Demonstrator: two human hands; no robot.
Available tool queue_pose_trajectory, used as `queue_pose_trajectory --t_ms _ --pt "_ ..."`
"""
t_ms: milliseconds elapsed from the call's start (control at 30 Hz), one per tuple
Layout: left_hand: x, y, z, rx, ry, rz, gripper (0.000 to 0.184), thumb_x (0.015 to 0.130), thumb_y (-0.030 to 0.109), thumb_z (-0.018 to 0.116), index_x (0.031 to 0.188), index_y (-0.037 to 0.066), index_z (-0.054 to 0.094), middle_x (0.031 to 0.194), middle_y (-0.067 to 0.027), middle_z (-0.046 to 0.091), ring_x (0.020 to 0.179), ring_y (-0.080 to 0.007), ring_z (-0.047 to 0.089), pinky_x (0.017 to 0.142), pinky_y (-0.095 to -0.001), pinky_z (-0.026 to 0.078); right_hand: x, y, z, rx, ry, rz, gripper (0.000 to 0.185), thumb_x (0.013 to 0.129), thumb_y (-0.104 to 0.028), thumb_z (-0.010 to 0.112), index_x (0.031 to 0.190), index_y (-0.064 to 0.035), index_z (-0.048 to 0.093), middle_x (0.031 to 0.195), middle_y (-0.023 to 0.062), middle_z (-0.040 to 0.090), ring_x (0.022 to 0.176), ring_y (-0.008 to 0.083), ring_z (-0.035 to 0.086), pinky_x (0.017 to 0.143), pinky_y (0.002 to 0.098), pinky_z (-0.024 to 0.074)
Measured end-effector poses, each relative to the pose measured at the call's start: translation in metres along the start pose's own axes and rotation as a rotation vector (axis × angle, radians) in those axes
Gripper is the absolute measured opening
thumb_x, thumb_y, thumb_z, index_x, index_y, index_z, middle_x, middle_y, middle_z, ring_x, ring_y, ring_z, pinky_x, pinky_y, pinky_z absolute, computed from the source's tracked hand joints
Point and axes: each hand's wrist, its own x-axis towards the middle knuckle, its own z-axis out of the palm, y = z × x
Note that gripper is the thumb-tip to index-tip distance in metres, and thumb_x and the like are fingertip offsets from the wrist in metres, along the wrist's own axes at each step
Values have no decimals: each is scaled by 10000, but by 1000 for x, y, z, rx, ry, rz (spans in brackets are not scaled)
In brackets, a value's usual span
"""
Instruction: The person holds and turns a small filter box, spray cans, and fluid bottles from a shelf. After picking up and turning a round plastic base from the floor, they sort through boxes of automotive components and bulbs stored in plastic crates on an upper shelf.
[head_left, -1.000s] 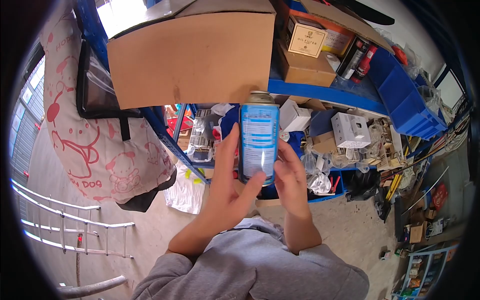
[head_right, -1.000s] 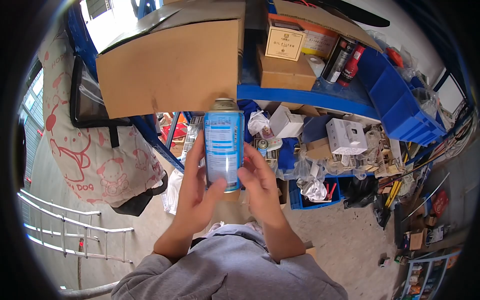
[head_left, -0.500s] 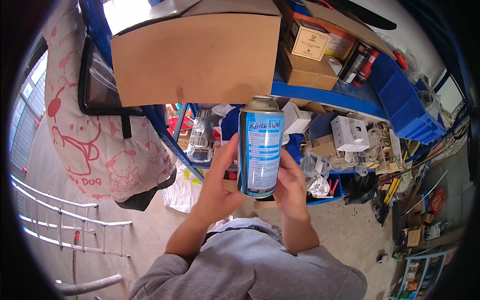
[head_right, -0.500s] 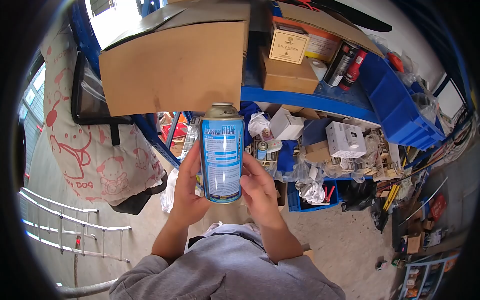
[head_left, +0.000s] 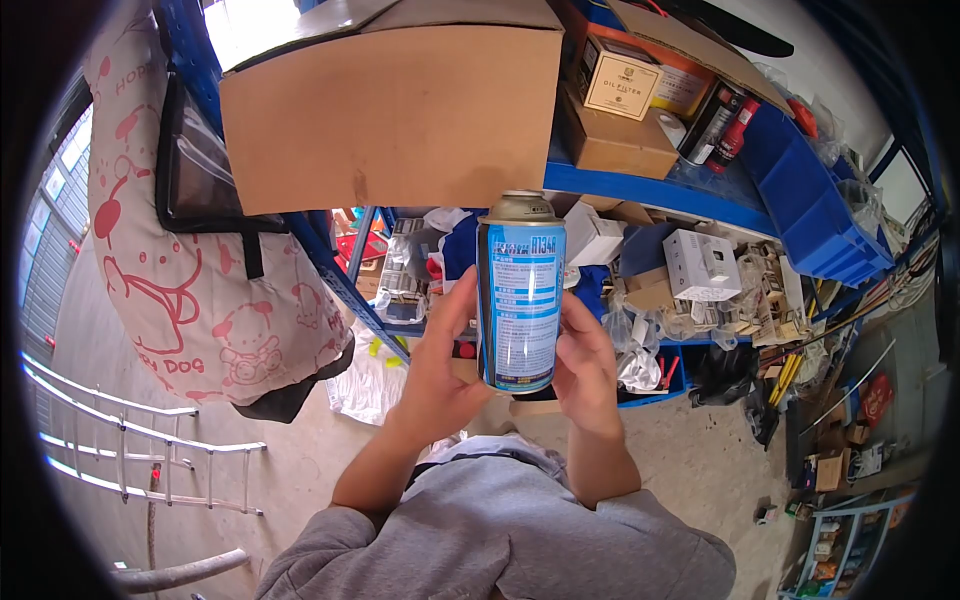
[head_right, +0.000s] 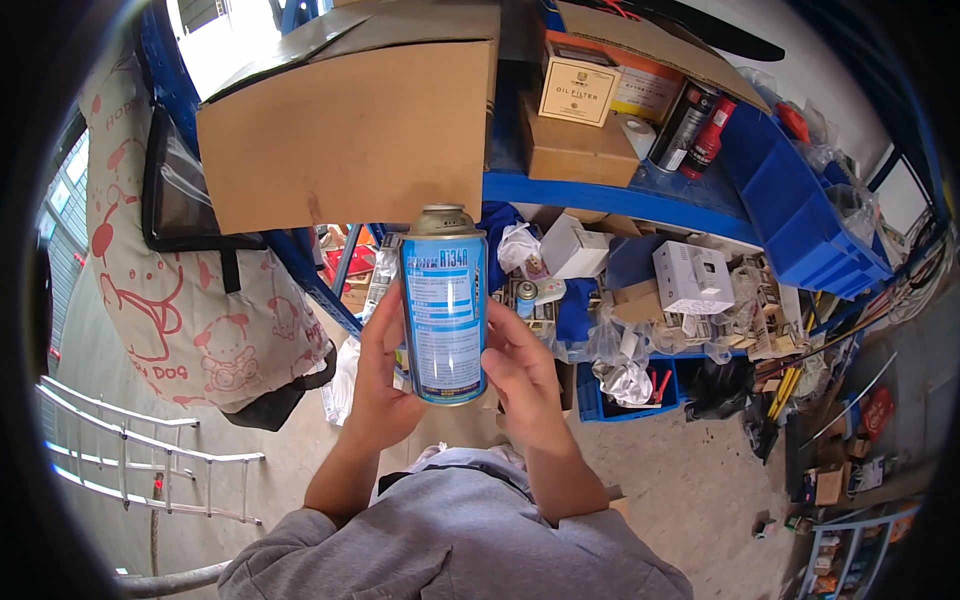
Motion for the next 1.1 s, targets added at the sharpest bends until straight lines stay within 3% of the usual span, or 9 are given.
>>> queue_pose_trajectory --t_ms 300,467,700,867,1100 --pt "-8 -4 -1 -45 -79 -27 1186 802 99 907 1706 -8 147 1711 -238 318 1544 -353 424 1229 -460 389 -2 -2 0 9 5 19 600 1072 -150 576 1601 65 393 1476 169 615 1361 222 600 1130 356 476" --pt "-12 0 -3 -277 -145 -90 1315 784 180 953 1715 -10 44 1746 -199 259 1577 -324 368 1236 -456 365 -5 0 1 30 33 47 602 1062 -126 575 1604 62 390 1471 174 618 1351 224 606 1124 354 478" --pt "-16 -1 -3 -319 -117 -93 1314 781 208 961 1717 -4 64 1743 -189 269 1586 -312 345 1226 -450 375 -6 3 3 11 14 39 603 1060 -131 570 1606 53 392 1472 168 617 1360 215 594 1123 349 472" --pt "-17 4 -6 -267 -79 -89 1272 764 197 965 1714 5 140 1716 -171 334 1520 -299 447 1212 -439 392 -6 4 9 52 52 95 567 1056 -158 548 1575 40 436 1423 122 616 1315 194 600 1119 336 457" --pt "-14 6 -6 -225 -54 -72 1244 761 165 945 1711 3 159 1666 -180 416 1504 -295 471 1199 -429 406 -2 2 9 -11 50 127 542 1032 -148 538 1536 38 473 1431 84 565 1349 187 559 1124 342 437"
